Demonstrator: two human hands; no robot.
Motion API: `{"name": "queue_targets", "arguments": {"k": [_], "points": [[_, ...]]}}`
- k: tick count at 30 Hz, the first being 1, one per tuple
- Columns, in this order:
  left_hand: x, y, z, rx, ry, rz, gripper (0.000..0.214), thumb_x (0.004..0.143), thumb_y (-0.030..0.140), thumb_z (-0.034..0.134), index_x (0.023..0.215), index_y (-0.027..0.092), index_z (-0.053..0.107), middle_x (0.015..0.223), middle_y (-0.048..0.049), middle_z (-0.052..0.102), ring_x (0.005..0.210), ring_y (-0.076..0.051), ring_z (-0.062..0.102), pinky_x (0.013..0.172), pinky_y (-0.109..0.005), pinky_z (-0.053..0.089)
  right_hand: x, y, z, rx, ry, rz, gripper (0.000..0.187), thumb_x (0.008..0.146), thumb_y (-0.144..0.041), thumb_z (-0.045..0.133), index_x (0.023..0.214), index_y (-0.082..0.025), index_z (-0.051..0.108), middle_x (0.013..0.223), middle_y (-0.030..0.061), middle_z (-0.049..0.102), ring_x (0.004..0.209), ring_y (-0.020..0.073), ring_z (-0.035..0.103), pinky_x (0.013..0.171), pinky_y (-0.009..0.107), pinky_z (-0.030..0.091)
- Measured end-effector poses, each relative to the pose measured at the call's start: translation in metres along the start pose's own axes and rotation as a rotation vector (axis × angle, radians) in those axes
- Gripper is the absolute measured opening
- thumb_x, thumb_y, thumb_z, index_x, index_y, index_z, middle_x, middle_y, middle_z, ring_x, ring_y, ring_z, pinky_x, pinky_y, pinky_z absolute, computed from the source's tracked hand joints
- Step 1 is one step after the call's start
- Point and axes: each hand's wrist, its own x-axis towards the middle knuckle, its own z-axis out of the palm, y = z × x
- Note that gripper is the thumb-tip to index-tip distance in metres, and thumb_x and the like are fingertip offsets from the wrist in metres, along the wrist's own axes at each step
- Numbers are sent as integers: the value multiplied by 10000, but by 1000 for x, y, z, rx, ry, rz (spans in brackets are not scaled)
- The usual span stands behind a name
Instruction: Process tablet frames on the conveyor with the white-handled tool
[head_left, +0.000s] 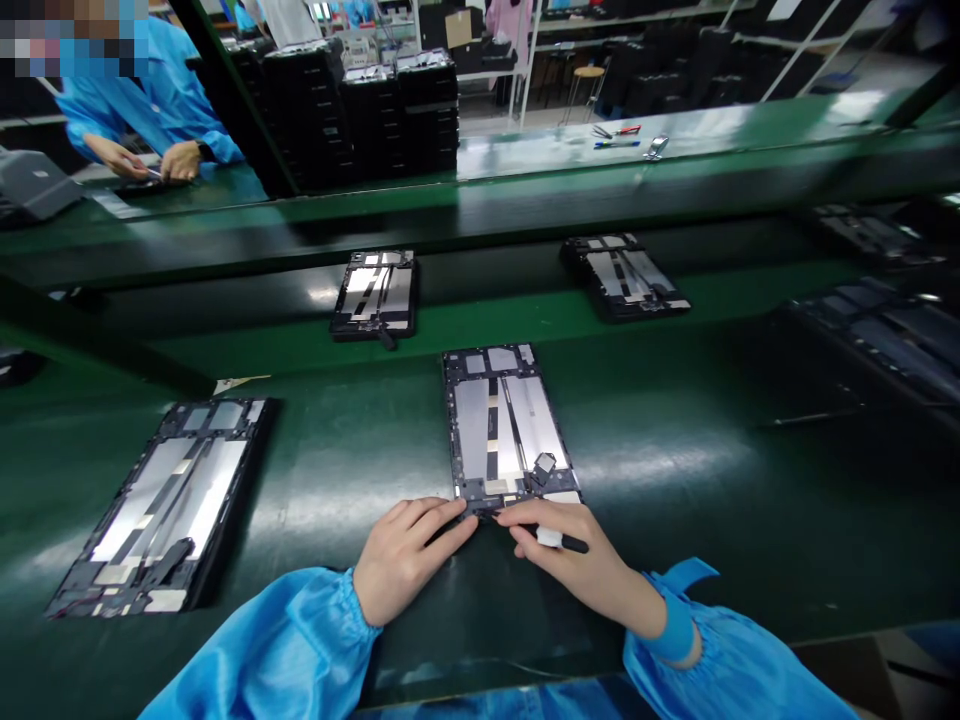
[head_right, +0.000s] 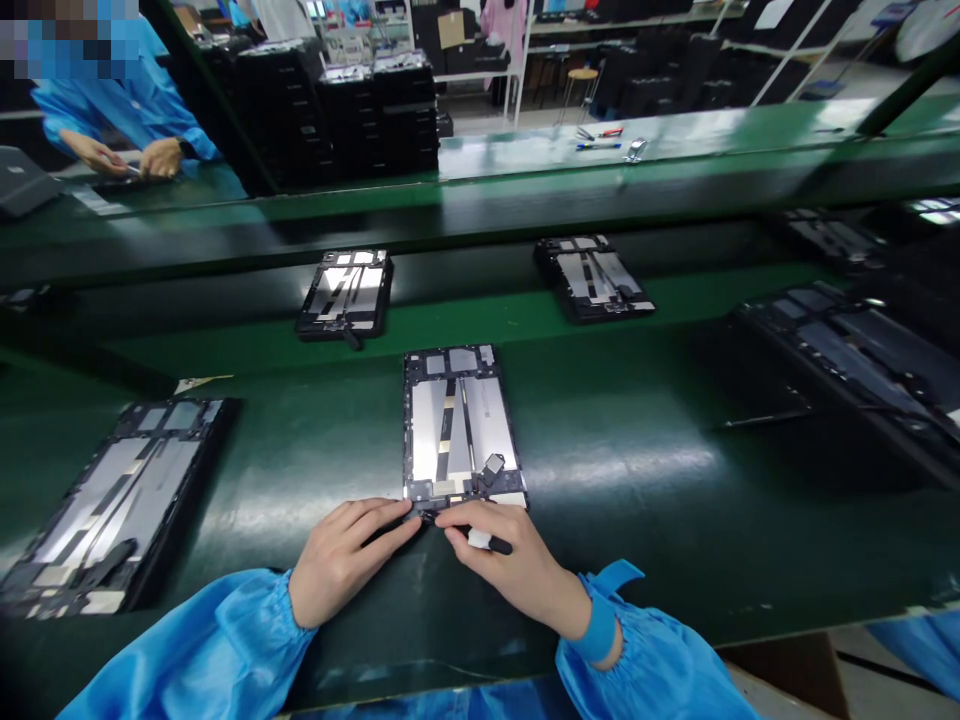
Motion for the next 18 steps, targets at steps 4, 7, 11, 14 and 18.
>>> {"name": "queue_targets", "arguments": {"k": [4, 7, 11, 14, 18], "points": [[2, 0, -1, 25, 11, 7, 299, 1005, 170, 427, 1271, 192, 563, 1211, -92, 638, 1067, -201, 579, 825, -329, 508, 0, 0, 0, 28, -40, 57, 187, 930, -272, 565, 1012, -204, 719, 1007, 65, 734, 804, 188, 720, 621, 258, 611], [3, 16, 0, 63, -8, 1, 311, 999, 159, 429, 1283, 165, 556, 1259, -107, 614, 1119, -231, 556, 872, -367, 487, 0, 0, -2, 129, -15, 173, 194, 898, -327, 616, 1012, -199, 706, 915, 54, 730, 654, 153, 702, 521, 230, 583], [-2, 48, 5, 11, -148, 41, 335, 1001, 262, 466, 1323, 197, 534, 1343, -66, 569, 1174, -233, 529, 920, -372, 453, -3, 1, -13, 280, 69, 260, 234, 849, -380, 674, 991, -194, 690, 713, 20, 697, 563, 141, 660, 469, 220, 550], [-10, 55, 0, -38, -239, 66, 316, 998, 327, 473, 1287, 233, 559, 1384, -31, 539, 1214, -226, 508, 945, -365, 435, -9, 6, -24, 284, 104, 305, 250, 828, -406, 697, 948, -188, 673, 727, 29, 696, 526, 126, 622, 458, 220, 523], [-17, 45, -17, -113, -283, 85, 266, 1005, 301, 453, 1212, 225, 601, 1303, -36, 597, 1175, -225, 526, 932, -362, 427, -20, 15, -29, 256, 30, 388, 252, 838, -423, 681, 895, -180, 641, 591, -18, 610, 487, 114, 579, 458, 208, 488]]}}
